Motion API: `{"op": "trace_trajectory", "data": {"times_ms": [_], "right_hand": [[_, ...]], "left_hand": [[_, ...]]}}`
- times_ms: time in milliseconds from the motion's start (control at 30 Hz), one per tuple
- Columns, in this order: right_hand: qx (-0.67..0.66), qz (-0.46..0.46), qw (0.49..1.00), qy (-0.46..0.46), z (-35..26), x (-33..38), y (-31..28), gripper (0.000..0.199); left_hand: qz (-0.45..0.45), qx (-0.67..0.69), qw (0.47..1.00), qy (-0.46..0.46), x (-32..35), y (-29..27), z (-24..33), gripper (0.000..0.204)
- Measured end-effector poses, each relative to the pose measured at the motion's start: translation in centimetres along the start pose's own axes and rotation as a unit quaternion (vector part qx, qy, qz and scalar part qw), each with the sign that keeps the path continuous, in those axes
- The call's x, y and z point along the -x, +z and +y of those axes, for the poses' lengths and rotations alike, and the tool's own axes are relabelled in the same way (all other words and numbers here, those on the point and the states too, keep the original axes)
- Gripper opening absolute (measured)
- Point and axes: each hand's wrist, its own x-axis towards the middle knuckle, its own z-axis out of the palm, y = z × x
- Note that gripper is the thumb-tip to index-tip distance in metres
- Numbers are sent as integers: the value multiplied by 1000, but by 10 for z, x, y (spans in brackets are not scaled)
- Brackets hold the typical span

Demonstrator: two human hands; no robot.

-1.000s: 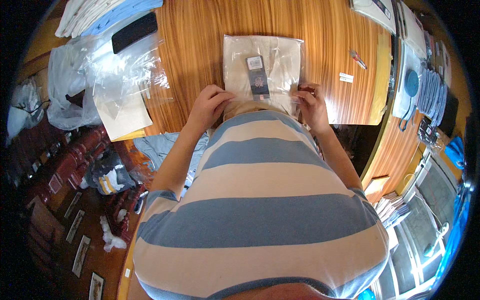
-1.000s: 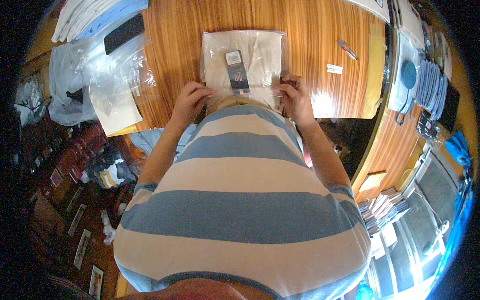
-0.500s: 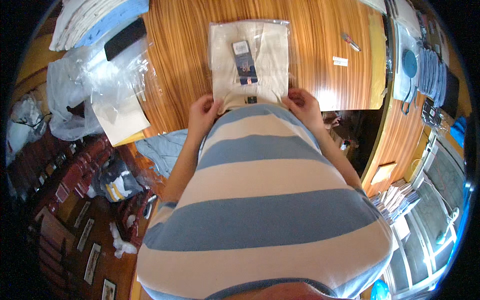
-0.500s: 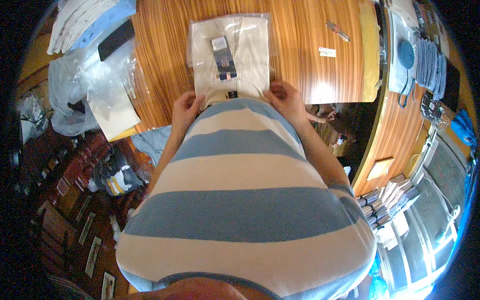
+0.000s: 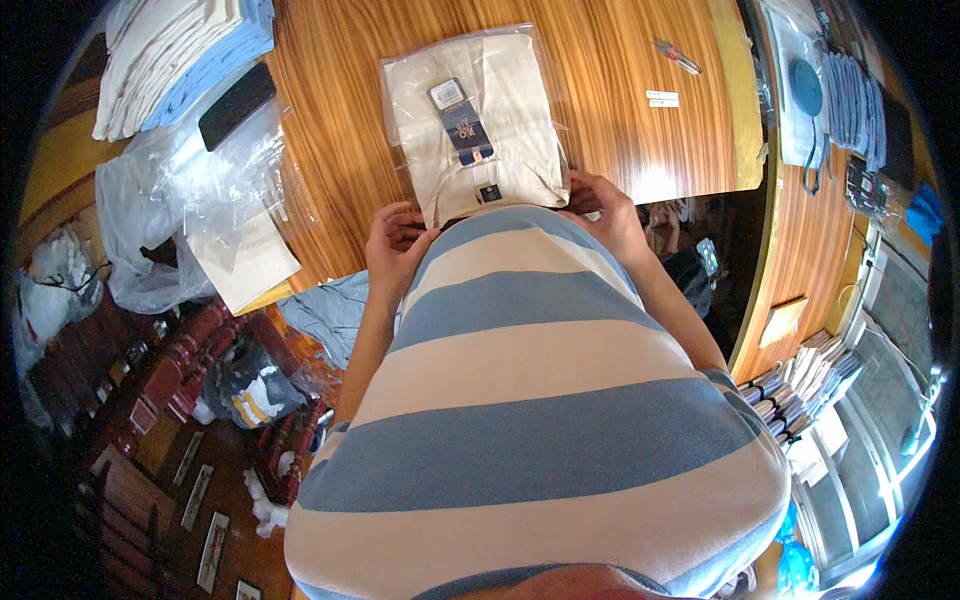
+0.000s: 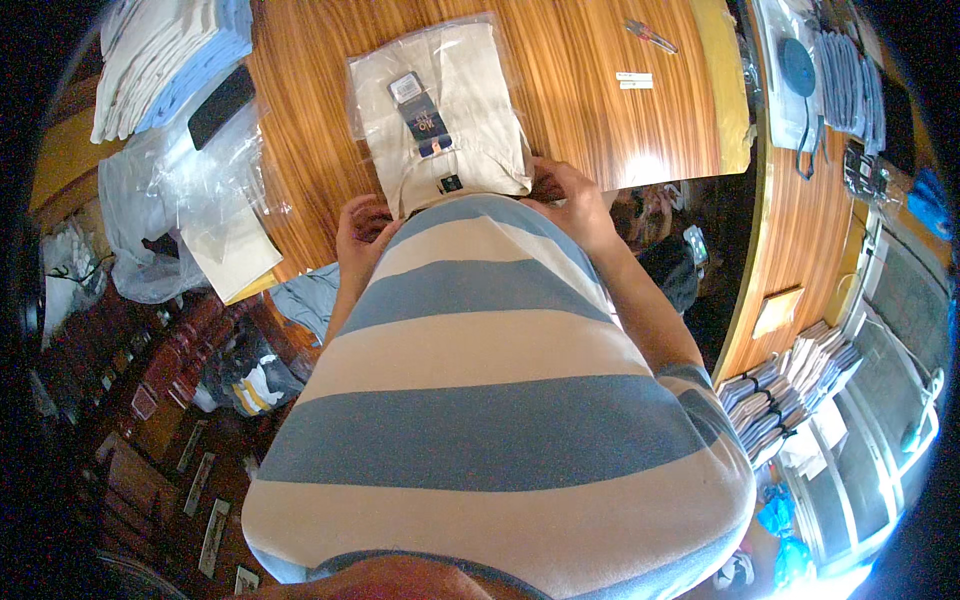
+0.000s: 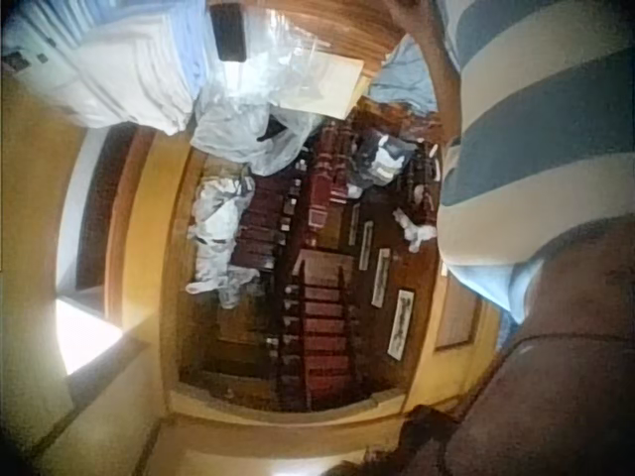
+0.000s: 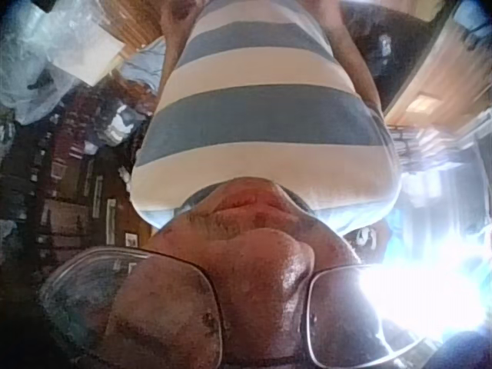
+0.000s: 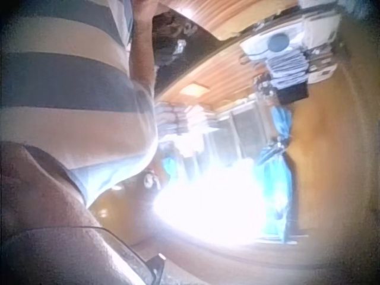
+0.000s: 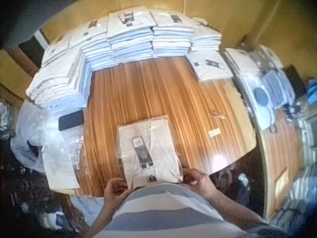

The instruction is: The person places folded shirts into plastic bags, seals the bags by hand, and stacks the packaged shirts on a wooden table.

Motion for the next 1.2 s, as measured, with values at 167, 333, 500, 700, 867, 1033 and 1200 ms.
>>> {"op": "trace_trajectory", "data": {"times_ms": [167, 333, 500, 700, 867, 1033, 1200], "right_hand": [[-135, -38, 986, 96, 8, -5, 19, 48], [-123, 40, 982, 139, 16, -21, 24, 39], [60, 132, 989, -20, -7, -60, 15, 39], [-403, -61, 889, 211, 0, -72, 31, 39], [-431, -23, 869, 242, 15, -71, 39, 39], [-305, 53, 942, 129, 3, -75, 36, 32], [-250, 36, 966, 50, 30, -95, 38, 20]], "left_hand": [[-77, -80, 993, 34, -13, -7, -25, 44], [-107, 39, 993, -32, -18, -12, -15, 31], [-116, -53, 989, -72, -48, -22, -2, 20], [-108, -32, 994, -12, -55, -12, -18, 18], [-100, -13, 993, -60, -55, -9, -19, 21], [-47, -179, 983, -5, -59, -8, 3, 19], [-1, -392, 880, 270, -82, -3, 29, 20]]}}
